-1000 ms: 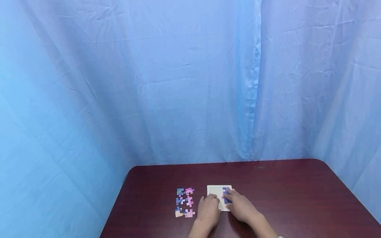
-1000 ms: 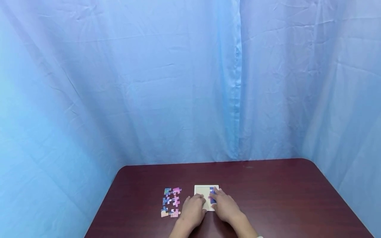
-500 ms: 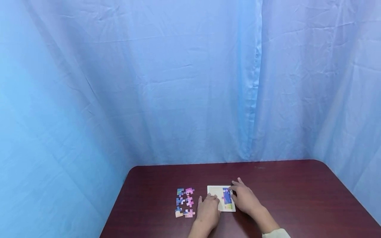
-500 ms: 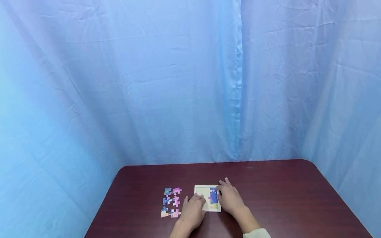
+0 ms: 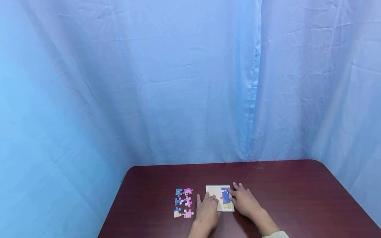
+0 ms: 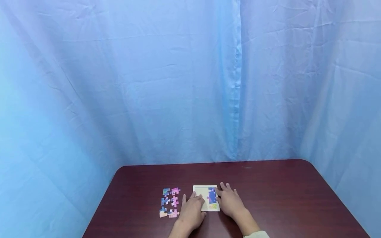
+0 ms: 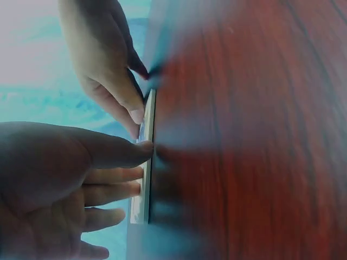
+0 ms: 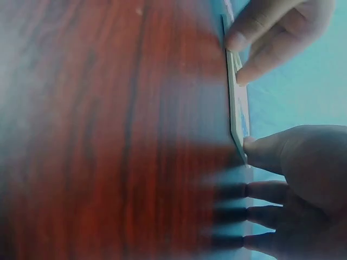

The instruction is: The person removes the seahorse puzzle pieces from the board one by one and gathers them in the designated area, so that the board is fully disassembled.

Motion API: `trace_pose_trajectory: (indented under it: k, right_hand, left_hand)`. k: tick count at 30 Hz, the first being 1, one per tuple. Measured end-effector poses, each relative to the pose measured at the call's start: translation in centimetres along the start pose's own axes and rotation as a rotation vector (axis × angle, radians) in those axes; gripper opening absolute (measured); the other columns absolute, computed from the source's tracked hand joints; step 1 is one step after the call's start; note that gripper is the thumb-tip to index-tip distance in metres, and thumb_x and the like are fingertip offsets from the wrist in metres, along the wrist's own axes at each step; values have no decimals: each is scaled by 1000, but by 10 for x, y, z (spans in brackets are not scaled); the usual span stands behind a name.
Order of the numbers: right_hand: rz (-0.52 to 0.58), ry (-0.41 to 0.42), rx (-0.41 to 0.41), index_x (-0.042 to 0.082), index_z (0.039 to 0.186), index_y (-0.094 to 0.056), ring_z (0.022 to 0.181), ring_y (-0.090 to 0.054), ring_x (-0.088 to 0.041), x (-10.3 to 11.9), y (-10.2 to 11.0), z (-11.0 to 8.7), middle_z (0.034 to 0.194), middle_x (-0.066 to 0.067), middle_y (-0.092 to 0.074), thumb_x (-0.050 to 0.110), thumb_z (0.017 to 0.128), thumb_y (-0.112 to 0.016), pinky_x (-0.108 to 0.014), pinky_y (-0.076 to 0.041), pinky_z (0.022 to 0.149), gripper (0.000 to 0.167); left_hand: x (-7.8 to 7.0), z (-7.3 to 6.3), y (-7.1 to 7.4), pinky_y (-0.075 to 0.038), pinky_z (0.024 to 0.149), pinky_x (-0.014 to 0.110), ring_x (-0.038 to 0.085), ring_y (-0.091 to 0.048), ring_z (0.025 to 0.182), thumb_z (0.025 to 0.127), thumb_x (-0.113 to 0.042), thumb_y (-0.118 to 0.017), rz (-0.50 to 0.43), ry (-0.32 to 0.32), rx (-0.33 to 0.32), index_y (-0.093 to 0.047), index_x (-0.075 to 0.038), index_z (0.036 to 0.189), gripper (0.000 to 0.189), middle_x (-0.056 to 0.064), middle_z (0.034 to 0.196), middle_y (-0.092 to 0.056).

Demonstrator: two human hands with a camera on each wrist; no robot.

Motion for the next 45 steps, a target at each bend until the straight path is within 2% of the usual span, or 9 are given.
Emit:
trace_pose_trajectory:
  k: [4,8,13,18,26,36,45]
  right_hand:
    - [-14,17,-8,5,143,-65,152,-38,-54,2,-1,-2,161,-29,-46,18,102,-67,-76,-33,116,43]
    - [-16,27,-24,4,143,-64,151,-39,-55,5,1,-4,160,-30,-47,17,102,-67,-76,-34,115,43]
    - [-17,25,-18,3,143,-64,151,-40,-54,7,3,-5,160,-30,-47,17,102,-67,-76,-35,115,43]
    - [-35,7,-14,3,142,-65,150,-40,-54,7,5,-6,159,-31,-47,18,102,-67,-75,-36,115,43]
    - [-46,-24,-20,4,142,-66,150,-42,-52,8,5,-6,158,-30,-49,22,101,-69,-73,-37,116,45]
    - [-55,-25,-24,5,141,-67,150,-43,-52,10,5,-6,158,-29,-50,22,101,-70,-71,-39,115,44]
    - [-49,-33,-21,5,140,-67,150,-43,-52,8,4,-6,158,-29,-50,22,100,-70,-71,-38,115,43]
  left_hand:
    - [-5,3,6,-44,114,67,36,-63,136,83,-30,-86,-20,-1,-44,-82,-15,104,26,4,125,-77]
    - [-10,5,5,-45,113,65,35,-65,131,86,-32,-84,-25,-1,-69,-83,-17,96,18,3,124,-76]
    - [-15,5,0,-48,111,61,28,-68,116,86,-33,-83,-16,31,-102,-81,-20,80,14,0,115,-75]
    - [-17,5,2,-50,108,58,26,-65,102,81,-30,-86,-61,64,-137,-76,-21,68,19,2,101,-72]
    - [-16,5,3,-52,102,53,26,-63,95,75,-32,-90,-63,87,-199,-66,-21,62,30,3,97,-69]
    - [-14,8,-1,-50,94,44,22,-58,87,71,-33,-93,-109,127,-183,-66,-20,62,31,2,93,-64]
    - [-13,10,-3,-49,89,41,22,-56,89,75,-33,-91,-94,139,-167,-70,-15,70,28,3,95,-62]
Point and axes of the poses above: each hand's wrist, its own z-axis towards the middle knuckle, its own y-axis out of the back of the hand, x = y × z, the point moved 8 cm from there along z, towards the middle knuckle
